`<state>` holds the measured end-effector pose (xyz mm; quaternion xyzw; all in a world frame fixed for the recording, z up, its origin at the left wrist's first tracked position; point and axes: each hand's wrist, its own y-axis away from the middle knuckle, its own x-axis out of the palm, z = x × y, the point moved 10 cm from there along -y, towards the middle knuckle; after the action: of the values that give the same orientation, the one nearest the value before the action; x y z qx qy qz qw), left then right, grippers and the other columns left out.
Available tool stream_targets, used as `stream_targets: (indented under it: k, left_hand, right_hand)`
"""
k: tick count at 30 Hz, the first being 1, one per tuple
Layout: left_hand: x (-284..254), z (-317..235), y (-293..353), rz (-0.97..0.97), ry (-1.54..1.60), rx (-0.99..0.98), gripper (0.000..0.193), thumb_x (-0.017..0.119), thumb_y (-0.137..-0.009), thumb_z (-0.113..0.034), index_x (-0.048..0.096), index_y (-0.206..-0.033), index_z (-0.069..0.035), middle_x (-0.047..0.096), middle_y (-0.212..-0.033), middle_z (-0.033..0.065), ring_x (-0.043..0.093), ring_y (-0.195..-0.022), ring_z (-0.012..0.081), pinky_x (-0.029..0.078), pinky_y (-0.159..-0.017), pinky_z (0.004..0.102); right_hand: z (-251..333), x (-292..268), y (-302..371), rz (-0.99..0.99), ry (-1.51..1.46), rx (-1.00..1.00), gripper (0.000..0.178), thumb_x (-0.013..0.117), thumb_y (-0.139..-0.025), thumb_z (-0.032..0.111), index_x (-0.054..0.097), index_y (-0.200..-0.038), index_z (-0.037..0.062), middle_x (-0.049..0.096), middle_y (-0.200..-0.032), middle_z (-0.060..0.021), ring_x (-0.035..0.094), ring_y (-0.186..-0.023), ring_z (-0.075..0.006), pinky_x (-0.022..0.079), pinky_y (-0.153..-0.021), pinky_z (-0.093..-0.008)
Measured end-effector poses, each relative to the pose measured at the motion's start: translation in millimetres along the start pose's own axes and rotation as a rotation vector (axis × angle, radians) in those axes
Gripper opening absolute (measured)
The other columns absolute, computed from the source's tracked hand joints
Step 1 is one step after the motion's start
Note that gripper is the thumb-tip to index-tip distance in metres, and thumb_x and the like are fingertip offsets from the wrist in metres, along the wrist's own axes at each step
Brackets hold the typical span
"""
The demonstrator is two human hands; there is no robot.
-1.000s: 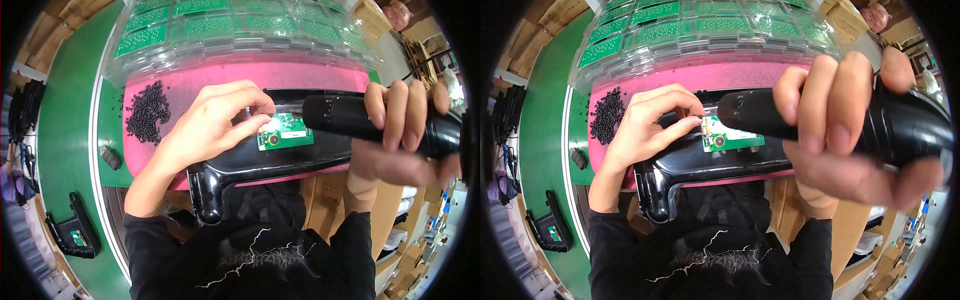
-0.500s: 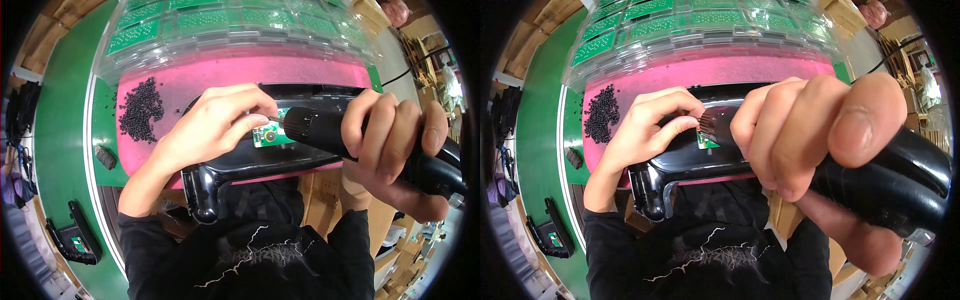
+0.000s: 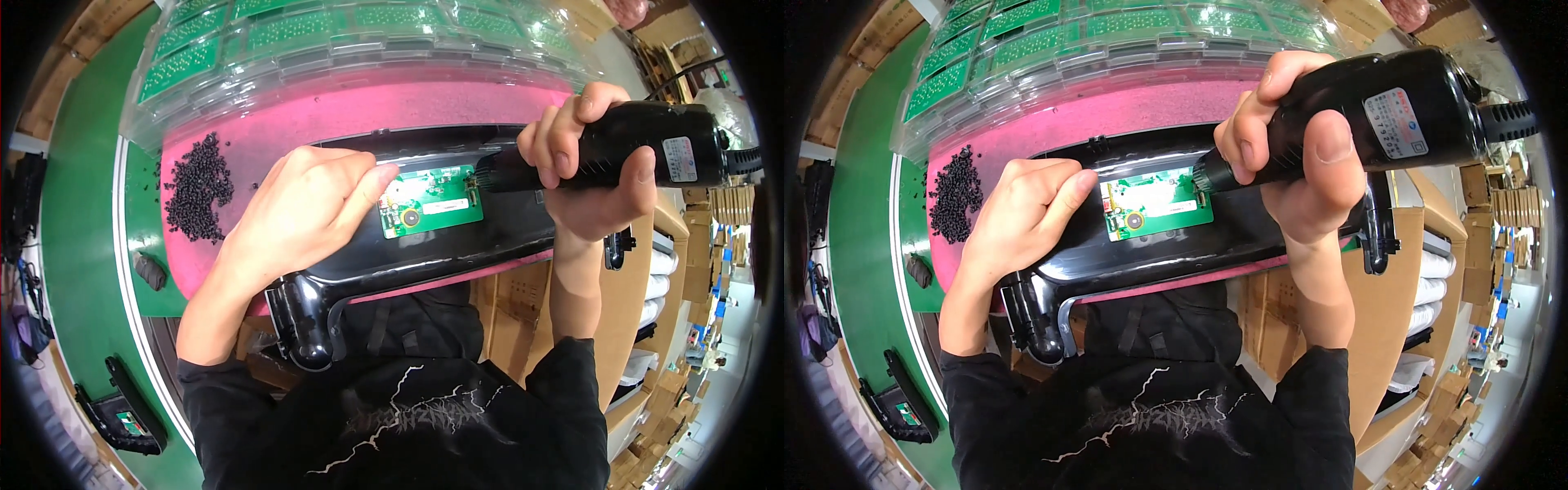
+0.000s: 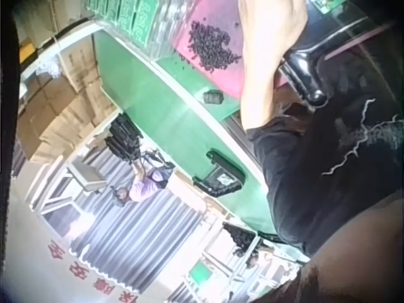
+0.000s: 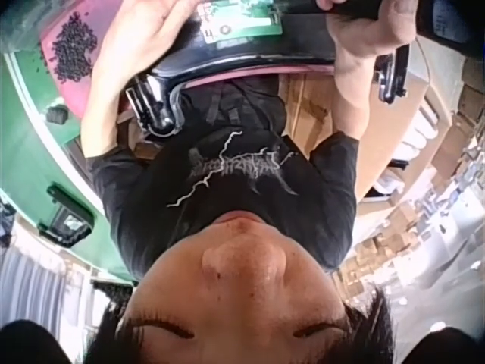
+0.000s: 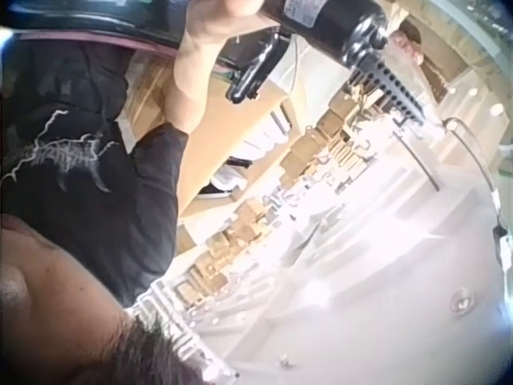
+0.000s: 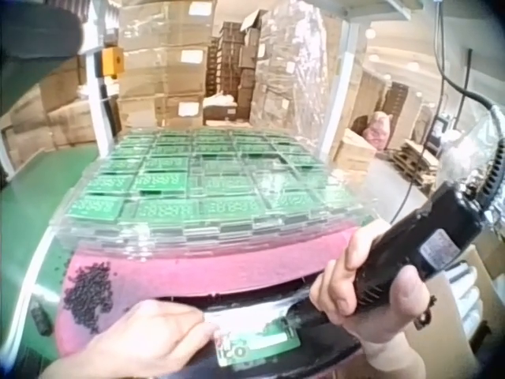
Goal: Assembling circuit boards into black plastic enclosures using an electric screwdriver.
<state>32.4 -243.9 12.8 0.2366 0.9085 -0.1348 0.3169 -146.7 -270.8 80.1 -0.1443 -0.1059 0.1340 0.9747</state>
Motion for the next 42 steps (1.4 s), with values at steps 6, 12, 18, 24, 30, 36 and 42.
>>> stream_targets:
  k: [6,12,18,24,30,36,42]
  left_hand:
    - [4,-4,-4,-0.01,0.104,0.084,0.02,0.069,-0.088,-0.012,0.055,-0.081,0.001,0.058,-0.073,0.0125,0.06,-0.069,0.0296,0.046,-0.063,0.0375]
    - [26,-16,-11,0.096,0.144,0.269,0.014,0.072,-0.082,-0.01,0.063,-0.086,-0.001,0.07,-0.088,0.0103,0.067,-0.081,0.0284,0.055,-0.072,0.0377]
    - [39,-7,-18,0.162,0.073,0.184,0.012,0.071,-0.083,-0.012,0.065,-0.086,-0.002,0.073,-0.093,0.0082,0.07,-0.084,0.0288,0.056,-0.069,0.0384]
    - [34,-4,-19,0.15,0.033,0.159,0.012,0.071,-0.083,-0.013,0.065,-0.087,-0.003,0.074,-0.094,0.0075,0.071,-0.083,0.0295,0.056,-0.069,0.0383]
    - [14,2,-11,0.073,-0.002,0.219,0.014,0.073,-0.08,-0.014,0.067,-0.086,-0.003,0.073,-0.088,0.0074,0.069,-0.079,0.0276,0.055,-0.069,0.036]
    - [-6,6,-9,-0.024,0.216,0.201,0.013,0.077,-0.078,-0.008,0.07,-0.086,0.0,0.071,-0.081,0.0084,0.067,-0.074,0.0235,0.054,-0.065,0.0329]
    - [-15,7,-10,-0.1,0.354,0.122,0.011,0.076,-0.08,-0.008,0.072,-0.086,0.0,0.07,-0.079,0.0105,0.067,-0.07,0.0206,0.052,-0.063,0.0313]
  right_hand:
    - [-5,1,-3,0.03,0.022,0.019,0.057,0.056,-0.088,0.059,0.051,-0.106,0.0057,0.048,-0.062,0.001,0.042,-0.051,-0.0107,0.035,-0.055,-0.0289]
    - [-8,-3,-6,0.019,0.091,0.048,0.057,0.058,-0.086,0.06,0.05,-0.104,0.0061,0.047,-0.061,0.0012,0.042,-0.05,-0.0099,0.034,-0.053,-0.0266]
    - [-17,0,-9,0.033,0.151,0.096,0.056,0.063,-0.083,0.058,0.049,-0.1,0.0065,0.046,-0.06,0.0019,0.04,-0.048,-0.0087,0.032,-0.049,-0.0249]
    - [-23,1,-11,-0.003,0.223,0.074,0.057,0.058,-0.085,0.057,0.05,-0.105,0.0046,0.045,-0.06,0.001,0.041,-0.049,-0.0091,0.033,-0.049,-0.0263]
    - [4,36,-16,0.214,-0.246,-0.079,0.06,0.063,-0.082,0.064,0.051,-0.107,0.0099,0.051,-0.064,0.0038,0.046,-0.052,-0.0089,0.036,-0.054,-0.0265]
    - [28,61,-19,0.233,-0.311,-0.169,0.056,0.074,-0.077,0.058,0.053,-0.103,0.0128,0.054,-0.064,0.0069,0.052,-0.052,-0.0055,0.044,-0.058,-0.025]
    - [35,60,-17,0.187,-0.323,-0.204,0.056,0.076,-0.075,0.056,0.053,-0.103,0.0123,0.054,-0.064,0.0061,0.052,-0.051,-0.0062,0.044,-0.057,-0.0254]
